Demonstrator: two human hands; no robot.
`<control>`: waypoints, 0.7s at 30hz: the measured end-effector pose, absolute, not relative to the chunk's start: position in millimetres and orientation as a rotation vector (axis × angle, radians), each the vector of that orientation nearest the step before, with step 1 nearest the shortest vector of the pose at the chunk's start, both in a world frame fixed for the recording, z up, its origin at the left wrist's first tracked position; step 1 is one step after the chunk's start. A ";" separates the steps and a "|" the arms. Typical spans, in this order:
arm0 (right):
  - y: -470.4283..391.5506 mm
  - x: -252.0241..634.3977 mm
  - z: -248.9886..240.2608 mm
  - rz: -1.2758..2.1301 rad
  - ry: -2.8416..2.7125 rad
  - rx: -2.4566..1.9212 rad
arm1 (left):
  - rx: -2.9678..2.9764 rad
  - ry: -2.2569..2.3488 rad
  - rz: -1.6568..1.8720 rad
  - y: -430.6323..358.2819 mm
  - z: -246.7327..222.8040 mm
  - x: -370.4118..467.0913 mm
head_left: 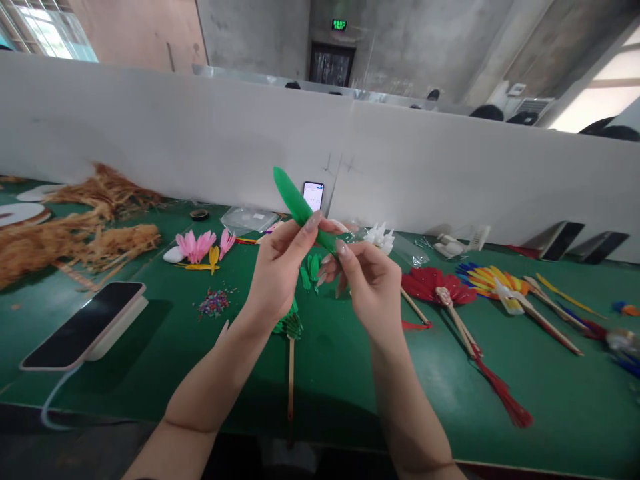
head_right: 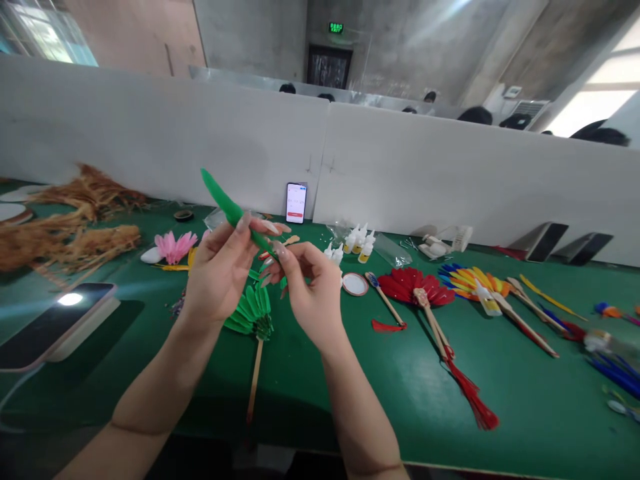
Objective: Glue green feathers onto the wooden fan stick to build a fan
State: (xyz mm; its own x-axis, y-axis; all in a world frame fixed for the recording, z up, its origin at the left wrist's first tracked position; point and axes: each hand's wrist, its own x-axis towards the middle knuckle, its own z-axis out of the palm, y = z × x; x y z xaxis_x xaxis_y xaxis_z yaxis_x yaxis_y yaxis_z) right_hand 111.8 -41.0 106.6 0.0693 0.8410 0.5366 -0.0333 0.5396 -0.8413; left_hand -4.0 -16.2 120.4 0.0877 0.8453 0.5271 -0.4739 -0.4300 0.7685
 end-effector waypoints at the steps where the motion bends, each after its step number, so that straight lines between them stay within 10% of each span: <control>1: -41.3 109.8 106.2 0.758 -1.316 -0.778 | 1.285 0.417 1.600 -17.1 119.9 -2.4; 21: -44.0 114.7 111.8 0.654 -1.191 -0.945 | 1.190 0.514 1.712 -20.9 115.7 6.8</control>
State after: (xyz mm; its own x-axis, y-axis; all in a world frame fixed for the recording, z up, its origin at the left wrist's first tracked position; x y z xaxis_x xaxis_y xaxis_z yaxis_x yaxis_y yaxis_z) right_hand 114.7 -44.0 111.8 0.2688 0.8394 0.4724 0.0516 0.4771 -0.8773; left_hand 6.8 -20.9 115.7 -0.0709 0.8732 0.4821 -0.4633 -0.4568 0.7593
